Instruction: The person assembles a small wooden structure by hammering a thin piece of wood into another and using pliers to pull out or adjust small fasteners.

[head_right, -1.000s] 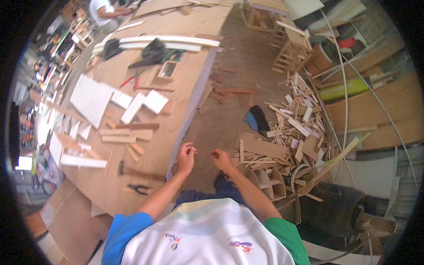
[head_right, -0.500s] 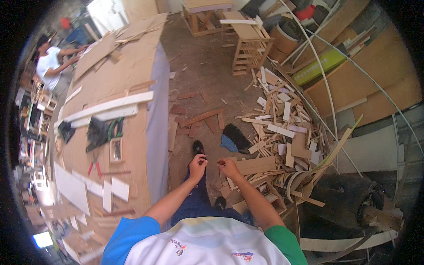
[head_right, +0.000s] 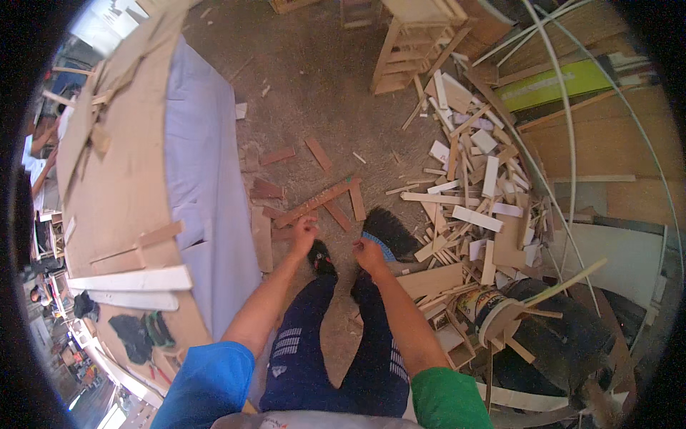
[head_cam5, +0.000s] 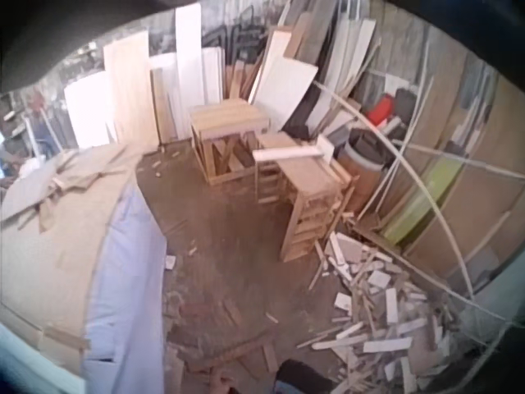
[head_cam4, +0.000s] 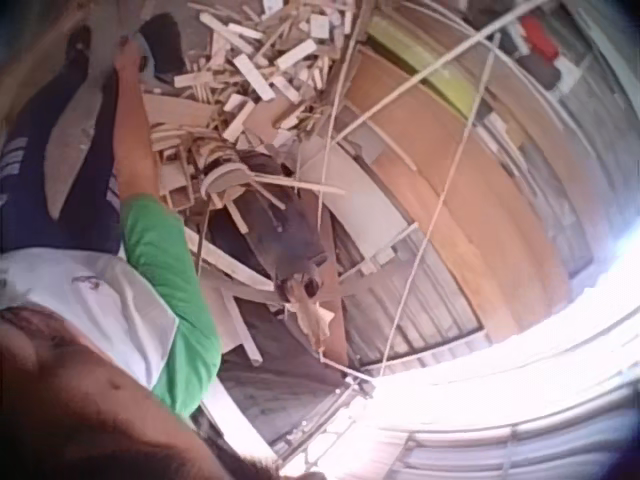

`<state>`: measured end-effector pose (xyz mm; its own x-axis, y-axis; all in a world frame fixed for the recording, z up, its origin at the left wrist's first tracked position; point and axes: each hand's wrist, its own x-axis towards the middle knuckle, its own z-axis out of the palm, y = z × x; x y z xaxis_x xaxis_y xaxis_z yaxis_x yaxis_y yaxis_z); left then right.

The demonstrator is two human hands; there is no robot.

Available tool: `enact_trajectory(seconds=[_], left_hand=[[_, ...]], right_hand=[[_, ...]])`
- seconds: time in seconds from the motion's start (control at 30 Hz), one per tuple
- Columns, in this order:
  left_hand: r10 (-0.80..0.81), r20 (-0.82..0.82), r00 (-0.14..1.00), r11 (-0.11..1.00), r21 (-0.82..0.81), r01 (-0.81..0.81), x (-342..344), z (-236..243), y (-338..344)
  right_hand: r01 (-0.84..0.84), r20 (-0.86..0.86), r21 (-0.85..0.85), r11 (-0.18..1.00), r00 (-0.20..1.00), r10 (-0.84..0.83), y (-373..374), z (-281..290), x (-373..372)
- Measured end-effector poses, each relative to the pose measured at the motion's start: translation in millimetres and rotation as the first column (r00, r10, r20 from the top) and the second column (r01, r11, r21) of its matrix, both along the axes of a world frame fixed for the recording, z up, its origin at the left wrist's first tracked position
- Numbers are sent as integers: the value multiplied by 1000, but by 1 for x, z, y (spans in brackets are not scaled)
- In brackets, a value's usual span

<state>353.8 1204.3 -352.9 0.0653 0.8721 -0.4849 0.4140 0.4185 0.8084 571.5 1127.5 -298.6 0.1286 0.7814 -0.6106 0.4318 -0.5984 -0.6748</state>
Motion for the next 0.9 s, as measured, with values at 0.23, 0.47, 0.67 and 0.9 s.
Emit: enact_trajectory(seconds=[0.23, 0.47, 0.67, 0.9], left_hand=[[-267, -509, 818, 909, 148, 389, -25, -218, 62], [-479, -719, 503, 818, -157, 554, 10, -368, 104], [-537, -714, 449, 782, -222, 583, 5, -416, 89], [-185, 107, 977, 923, -322, 210, 78, -217, 78]], right_hand=[[-1, -2, -154, 988, 1000, 0, 59, -217, 1], [96, -255, -189, 977, 956, -143, 77, -390, 12], [119, -342, -285, 951, 914, -217, 85, -398, 33], [209, -286, -105, 972, 930, -231, 83, -272, 74]])
